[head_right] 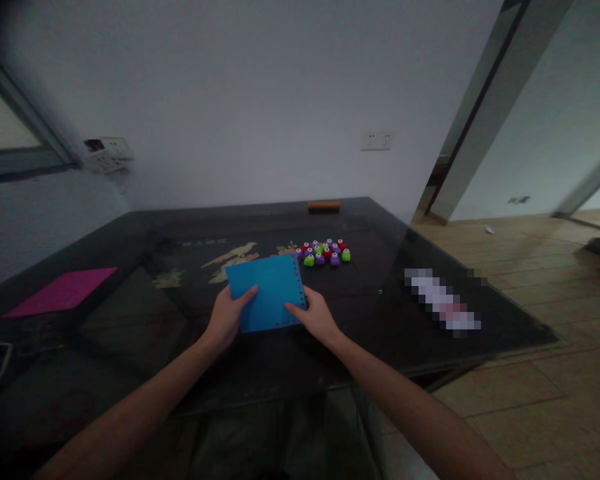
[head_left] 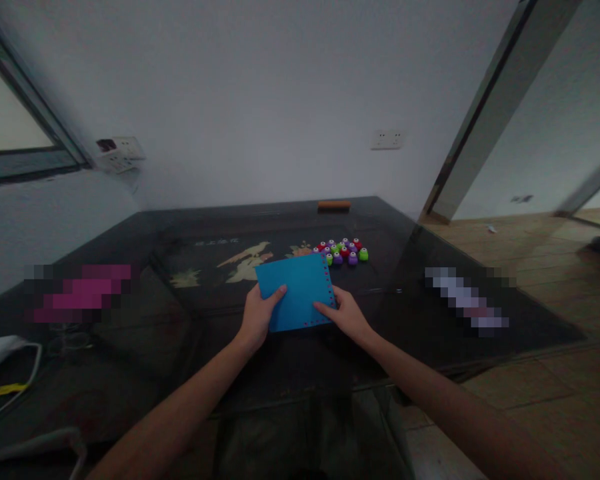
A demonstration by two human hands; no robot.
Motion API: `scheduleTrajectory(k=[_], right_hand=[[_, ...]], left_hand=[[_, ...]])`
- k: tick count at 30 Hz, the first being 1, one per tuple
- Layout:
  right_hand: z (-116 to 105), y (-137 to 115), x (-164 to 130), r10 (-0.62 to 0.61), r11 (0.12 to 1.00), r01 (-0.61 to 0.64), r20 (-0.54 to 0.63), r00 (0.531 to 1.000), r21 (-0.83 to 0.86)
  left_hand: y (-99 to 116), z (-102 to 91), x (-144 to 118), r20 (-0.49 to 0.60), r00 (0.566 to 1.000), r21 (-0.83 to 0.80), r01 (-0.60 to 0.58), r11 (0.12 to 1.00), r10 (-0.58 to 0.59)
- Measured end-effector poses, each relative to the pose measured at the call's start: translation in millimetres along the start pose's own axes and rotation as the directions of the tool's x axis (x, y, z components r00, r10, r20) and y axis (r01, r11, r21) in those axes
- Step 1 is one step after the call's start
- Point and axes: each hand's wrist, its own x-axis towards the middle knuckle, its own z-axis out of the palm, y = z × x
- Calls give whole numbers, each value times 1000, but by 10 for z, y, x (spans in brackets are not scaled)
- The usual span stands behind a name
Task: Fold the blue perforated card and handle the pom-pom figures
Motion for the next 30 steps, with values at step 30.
scheduleTrajectory(k=[30], right_hand=[[10,1,1,176,982,-186,161,971,45]], left_hand=[[293,-435,420,286,934,505,-338,795,215]])
